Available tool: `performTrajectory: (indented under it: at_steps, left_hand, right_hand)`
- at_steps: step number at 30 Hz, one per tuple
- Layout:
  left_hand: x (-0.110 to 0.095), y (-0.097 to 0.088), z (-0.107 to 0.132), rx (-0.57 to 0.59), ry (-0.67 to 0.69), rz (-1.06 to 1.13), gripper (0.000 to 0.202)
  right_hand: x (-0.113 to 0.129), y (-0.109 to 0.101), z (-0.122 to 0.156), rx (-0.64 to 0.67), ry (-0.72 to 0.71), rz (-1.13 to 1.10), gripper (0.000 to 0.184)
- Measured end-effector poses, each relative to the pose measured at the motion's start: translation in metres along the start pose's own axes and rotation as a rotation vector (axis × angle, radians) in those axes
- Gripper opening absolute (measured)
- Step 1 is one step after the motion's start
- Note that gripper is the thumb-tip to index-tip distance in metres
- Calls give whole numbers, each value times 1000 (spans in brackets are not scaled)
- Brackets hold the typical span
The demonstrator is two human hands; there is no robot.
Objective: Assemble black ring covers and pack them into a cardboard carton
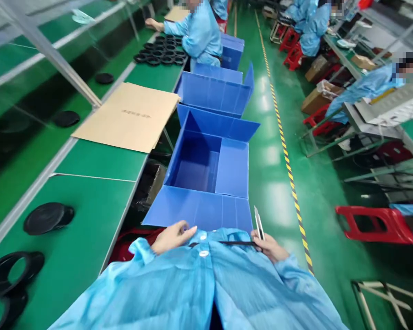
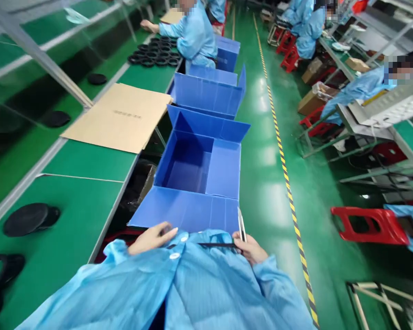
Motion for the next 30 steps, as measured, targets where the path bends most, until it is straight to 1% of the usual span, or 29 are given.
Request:
performTrajectory:
  at_steps: [1, 2, 3, 4, 5, 6, 7, 9, 10, 12, 13, 14, 16, 18, 19, 20, 21, 23, 24, 25, 27, 29, 30]
  left_hand:
    - [-7, 7, -10, 19, 23, -52, 69]
    - [-14, 14, -19, 55, 52, -99, 64]
    - [-20, 21, -25, 90, 89, -139, 53]
    - [-26, 26, -29, 113, 130, -171, 39]
    - [-31, 30, -32, 116, 170, -195, 26]
    - [-35, 31, -34, 96, 203, -211, 17]
    - [-37, 29, -35, 58, 227, -225, 13]
    - [-38, 18, -40, -53, 250, -259, 10]
    - [-37, 11, -43, -115, 249, -274, 11]
    - [-31, -8, -50, -223, 235, -292, 15]
    - [-27, -16, -53, -263, 228, -292, 16]
    - [-22, -24, -55, -286, 227, -285, 17]
    - [-12, -33, -57, -293, 241, -252, 17]
    - [-1, -36, -52, -285, 254, -199, 15]
    - [5, -36, -47, -288, 254, -166, 13]
    - [10, -37, -40, -300, 252, -130, 8]
    - [15, -38, -30, -321, 249, -93, 4]
    - [24, -42, -5, -366, 246, -14, 15]
    - [28, -45, 10, -374, 245, 44, 18]
    - [33, -47, 27, -359, 242, 114, 19]
    - [43, -48, 61, -262, 229, 271, 25]
    - [51, -42, 91, -166, 223, 412, 26]
    - [55, -37, 102, -151, 214, 460, 22]
  right_hand:
    - [10, 8, -1, 53, 67, -69, 57]
    - [19, 13, 1, 113, 149, -158, 59]
    - [26, 16, 7, 163, 214, -241, 61]
    - [34, 17, 15, 184, 233, -280, 62]
    - [41, 15, 26, 195, 223, -301, 60]
    - [48, 13, 39, 207, 192, -314, 57]
    - [54, 12, 53, 234, 151, -314, 54]
    - [63, 14, 75, 293, 75, -289, 46]
    - [67, 18, 80, 304, 57, -274, 44]
    - [75, 35, 78, 281, 82, -271, 44]
    - [78, 48, 71, 281, 123, -275, 46]
    - [82, 63, 64, 313, 172, -279, 50]
    - [90, 97, 50, 473, 258, -280, 57]
    - [96, 122, 43, 619, 288, -276, 58]
    - [98, 129, 39, 639, 286, -280, 57]
    - [98, 133, 36, 620, 280, -288, 56]
    - [96, 133, 33, 571, 277, -299, 55]
    - [89, 128, 24, 437, 284, -330, 54]
    - [85, 124, 19, 377, 291, -344, 55]
    - [81, 122, 13, 330, 298, -353, 57]
    - [74, 120, 3, 274, 307, -349, 60]
    - [72, 121, -7, 247, 301, -323, 63]
    - [72, 122, -11, 244, 299, -300, 63]
Point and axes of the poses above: each hand's wrist, its own z-axis away from the middle knuckle, its own y-axis out of the palm, x = y × z, the point moved 4 cm from there along -z, towards the middle knuckle, and after that the axes turned 6 degrees about -x, right-handed, at the moved point
